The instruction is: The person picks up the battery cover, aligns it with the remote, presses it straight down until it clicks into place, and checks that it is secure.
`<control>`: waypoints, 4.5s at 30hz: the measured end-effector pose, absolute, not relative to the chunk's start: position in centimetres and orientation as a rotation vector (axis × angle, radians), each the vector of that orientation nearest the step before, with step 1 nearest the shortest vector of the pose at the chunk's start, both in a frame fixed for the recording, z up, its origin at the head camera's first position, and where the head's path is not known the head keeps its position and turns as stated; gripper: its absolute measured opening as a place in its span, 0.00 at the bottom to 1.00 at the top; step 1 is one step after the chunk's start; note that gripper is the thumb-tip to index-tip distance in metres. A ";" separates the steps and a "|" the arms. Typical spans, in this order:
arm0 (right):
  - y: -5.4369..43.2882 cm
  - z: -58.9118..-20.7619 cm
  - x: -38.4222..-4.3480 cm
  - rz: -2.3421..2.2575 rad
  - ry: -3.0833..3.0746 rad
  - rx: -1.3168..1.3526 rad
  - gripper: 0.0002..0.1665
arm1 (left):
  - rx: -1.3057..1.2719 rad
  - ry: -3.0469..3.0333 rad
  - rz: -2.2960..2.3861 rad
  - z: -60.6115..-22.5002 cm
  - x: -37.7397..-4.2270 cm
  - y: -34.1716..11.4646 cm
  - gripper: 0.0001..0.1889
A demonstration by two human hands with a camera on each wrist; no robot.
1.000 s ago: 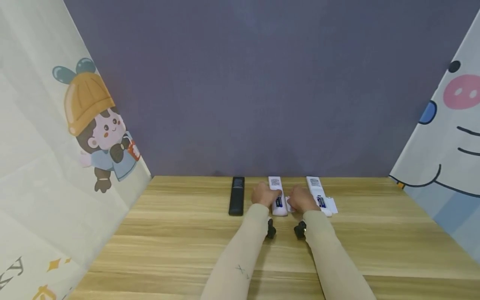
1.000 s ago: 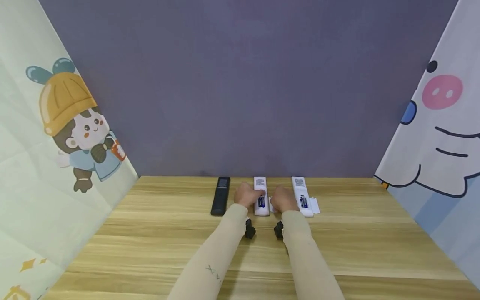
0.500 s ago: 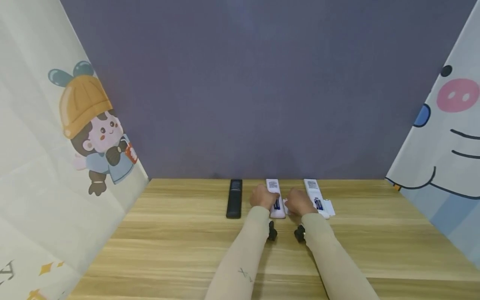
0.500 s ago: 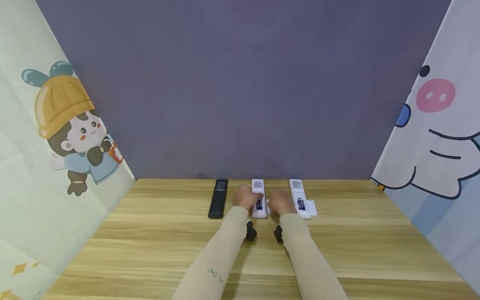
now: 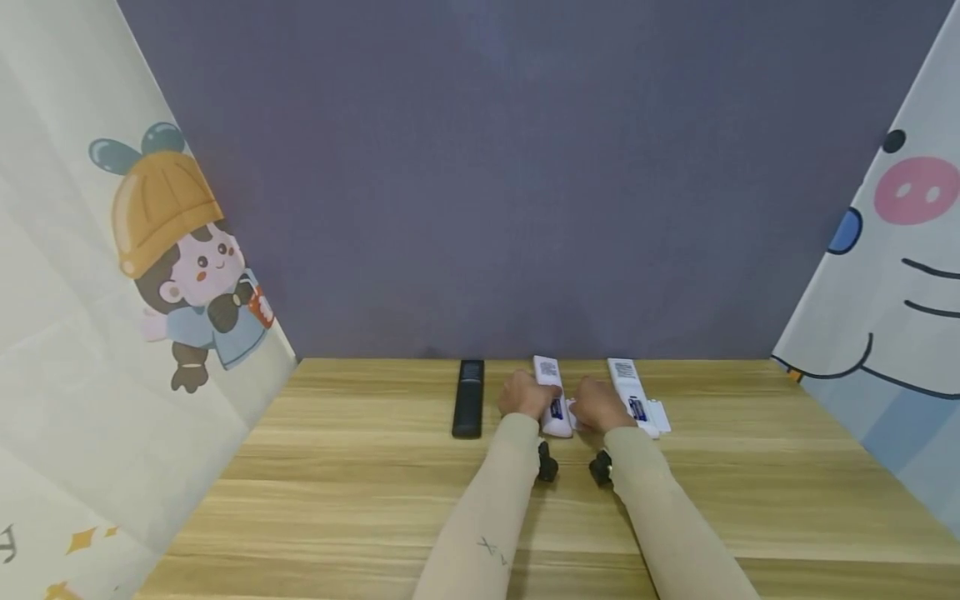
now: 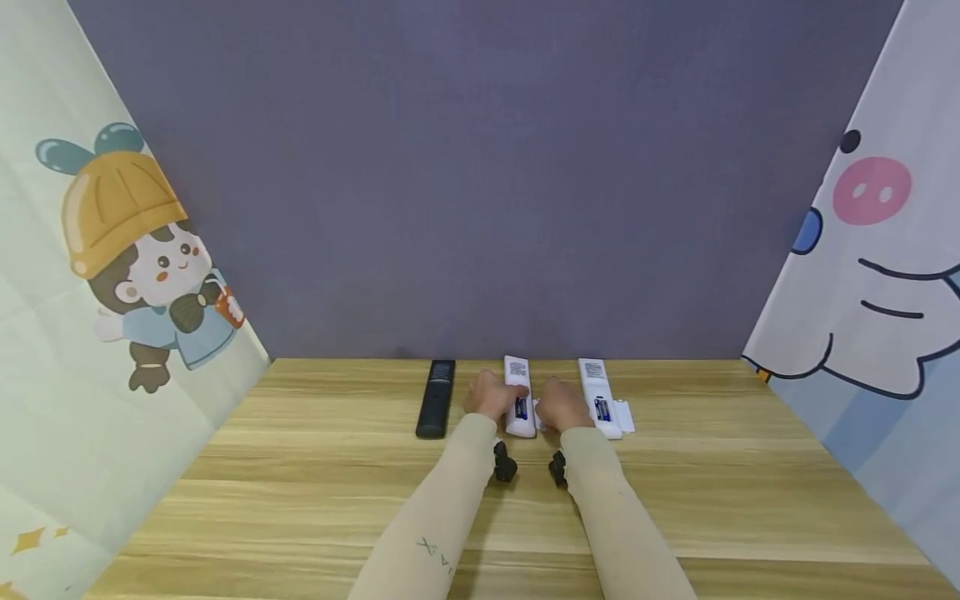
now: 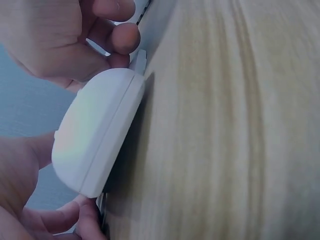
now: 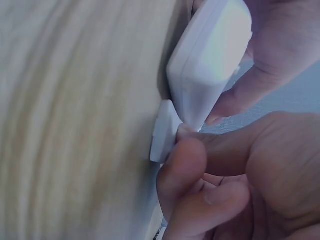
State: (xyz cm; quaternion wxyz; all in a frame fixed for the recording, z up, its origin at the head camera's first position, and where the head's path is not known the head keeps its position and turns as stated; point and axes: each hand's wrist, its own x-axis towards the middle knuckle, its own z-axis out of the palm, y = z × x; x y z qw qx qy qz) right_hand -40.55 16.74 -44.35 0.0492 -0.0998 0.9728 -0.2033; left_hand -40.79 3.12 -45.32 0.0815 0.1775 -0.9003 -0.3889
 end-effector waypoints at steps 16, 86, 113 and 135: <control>17.0 -44.6 -40.8 -0.625 2.978 -0.315 0.08 | 0.481 -2.745 -1.161 -46.0 -41.5 2.5 0.20; 17.5 -42.8 -35.6 -1.083 2.895 -0.301 0.03 | 0.185 -2.279 -2.136 -47.5 -36.5 -1.8 0.13; 18.3 -42.1 -39.0 -1.405 2.729 -0.537 0.03 | 0.238 -2.284 -2.059 -46.6 -38.3 -0.9 0.12; 17.7 -41.6 -38.4 -1.434 2.652 -0.644 0.03 | 0.206 -2.263 -2.094 -46.1 -37.9 -0.9 0.11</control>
